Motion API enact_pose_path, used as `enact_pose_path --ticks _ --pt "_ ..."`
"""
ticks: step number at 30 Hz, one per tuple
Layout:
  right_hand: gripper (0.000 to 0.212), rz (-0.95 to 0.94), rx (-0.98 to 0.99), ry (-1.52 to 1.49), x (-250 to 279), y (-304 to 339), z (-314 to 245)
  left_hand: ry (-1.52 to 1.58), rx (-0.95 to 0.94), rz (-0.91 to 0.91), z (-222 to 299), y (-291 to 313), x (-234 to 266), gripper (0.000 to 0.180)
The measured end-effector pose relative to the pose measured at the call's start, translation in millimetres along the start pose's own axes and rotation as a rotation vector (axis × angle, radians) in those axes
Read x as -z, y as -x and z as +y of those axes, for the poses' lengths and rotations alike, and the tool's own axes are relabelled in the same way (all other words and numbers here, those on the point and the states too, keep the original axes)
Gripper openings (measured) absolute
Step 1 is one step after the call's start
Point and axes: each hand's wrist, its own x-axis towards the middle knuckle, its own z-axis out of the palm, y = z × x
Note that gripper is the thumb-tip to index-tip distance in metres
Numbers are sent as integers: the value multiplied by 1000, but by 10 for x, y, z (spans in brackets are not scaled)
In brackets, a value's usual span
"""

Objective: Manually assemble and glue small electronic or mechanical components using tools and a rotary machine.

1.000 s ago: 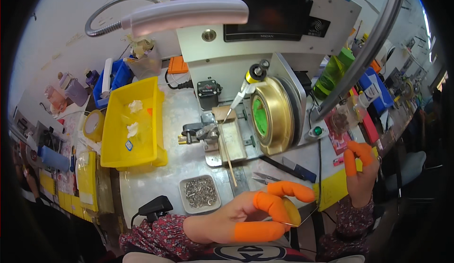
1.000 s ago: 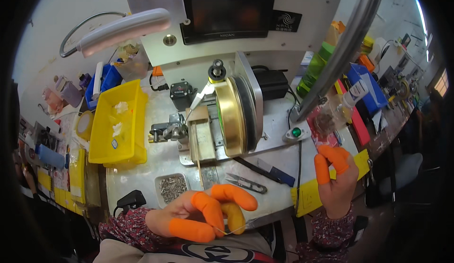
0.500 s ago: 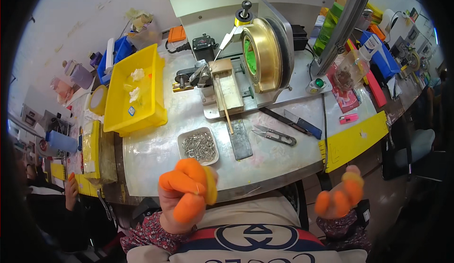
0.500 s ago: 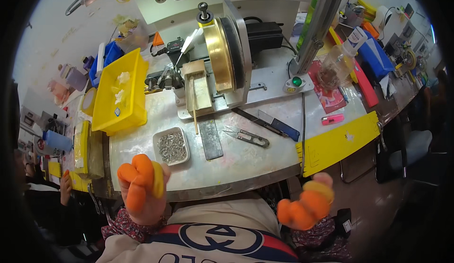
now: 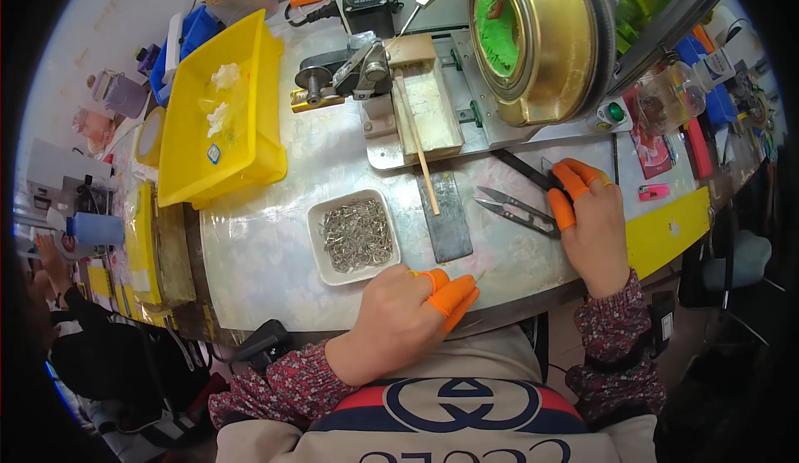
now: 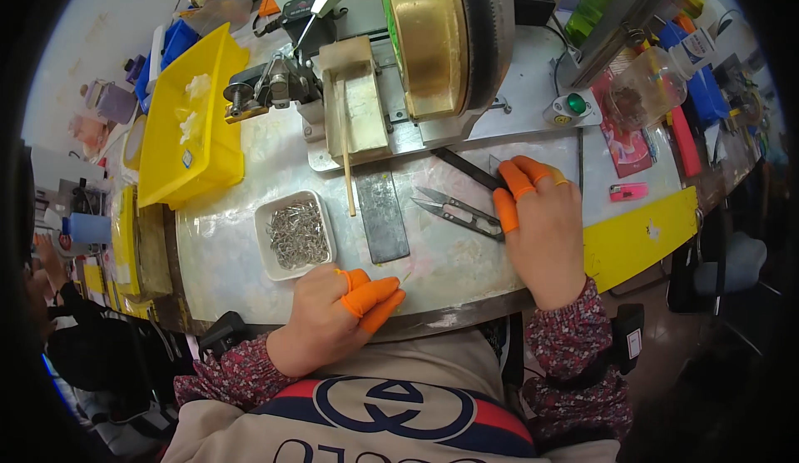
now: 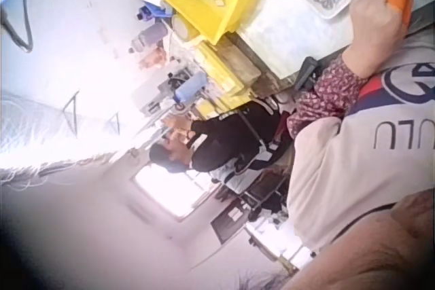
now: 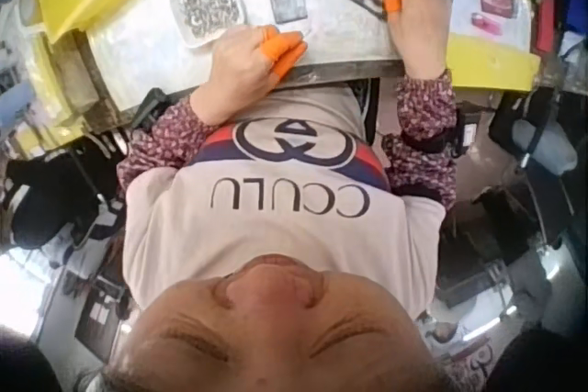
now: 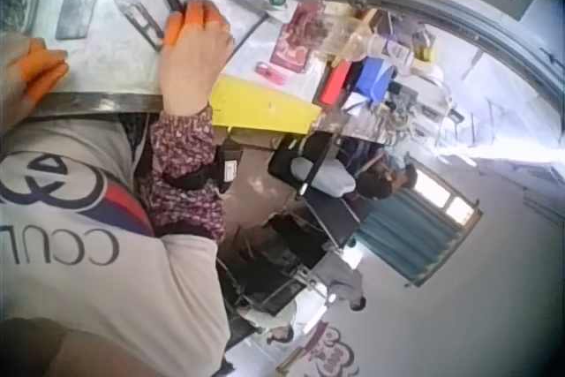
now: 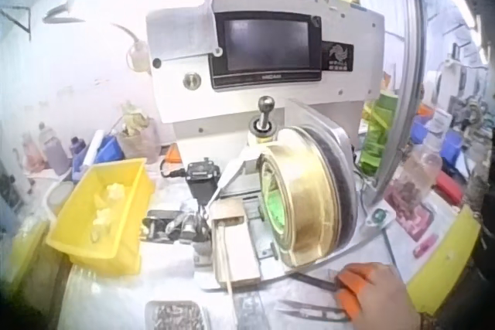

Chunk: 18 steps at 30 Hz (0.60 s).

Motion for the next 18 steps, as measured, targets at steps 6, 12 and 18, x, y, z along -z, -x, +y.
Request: enact_pose_path --ticks 6,12,18 --pt "31 -123 -130 -229 106 -11 84 -148 -23 -83 -18 -13 -54 20" --pt "22 31 -95 -227 147 89 66 -156 -10 -83 -8 -15 -8 20" --pt "17 195 -96 -270 88 169 103 -207 -34 -36 -72 -57 20 25"
